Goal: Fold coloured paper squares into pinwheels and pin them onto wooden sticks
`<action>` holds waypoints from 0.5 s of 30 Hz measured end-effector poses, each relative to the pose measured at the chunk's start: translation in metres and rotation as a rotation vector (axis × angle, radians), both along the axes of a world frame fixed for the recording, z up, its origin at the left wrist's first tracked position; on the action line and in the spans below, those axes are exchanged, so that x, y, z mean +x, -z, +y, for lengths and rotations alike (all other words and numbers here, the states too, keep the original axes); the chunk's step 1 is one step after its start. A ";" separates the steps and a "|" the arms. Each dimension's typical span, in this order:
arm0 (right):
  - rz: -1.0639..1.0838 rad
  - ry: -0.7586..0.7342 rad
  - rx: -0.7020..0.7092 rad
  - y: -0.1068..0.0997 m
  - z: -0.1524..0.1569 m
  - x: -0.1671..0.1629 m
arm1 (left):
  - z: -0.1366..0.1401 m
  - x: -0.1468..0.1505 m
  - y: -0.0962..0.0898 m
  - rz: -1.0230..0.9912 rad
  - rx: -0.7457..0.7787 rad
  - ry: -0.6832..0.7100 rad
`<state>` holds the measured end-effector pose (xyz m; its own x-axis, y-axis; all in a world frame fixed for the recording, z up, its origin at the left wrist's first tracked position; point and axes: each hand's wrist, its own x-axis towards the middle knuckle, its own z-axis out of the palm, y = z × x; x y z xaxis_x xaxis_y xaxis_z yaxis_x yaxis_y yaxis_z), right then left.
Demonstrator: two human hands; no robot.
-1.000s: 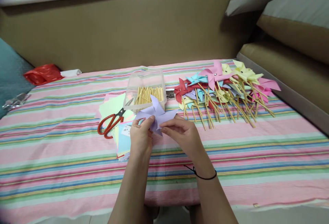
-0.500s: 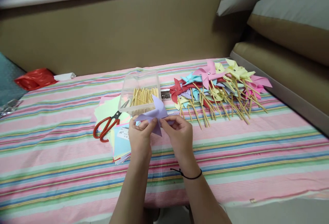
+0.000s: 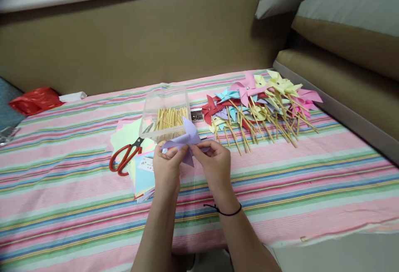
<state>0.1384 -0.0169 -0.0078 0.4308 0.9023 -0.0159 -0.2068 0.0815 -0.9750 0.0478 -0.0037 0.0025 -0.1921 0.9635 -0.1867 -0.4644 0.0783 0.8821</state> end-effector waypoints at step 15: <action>-0.004 0.003 0.000 -0.002 0.000 -0.001 | 0.002 -0.001 0.001 0.030 -0.025 -0.018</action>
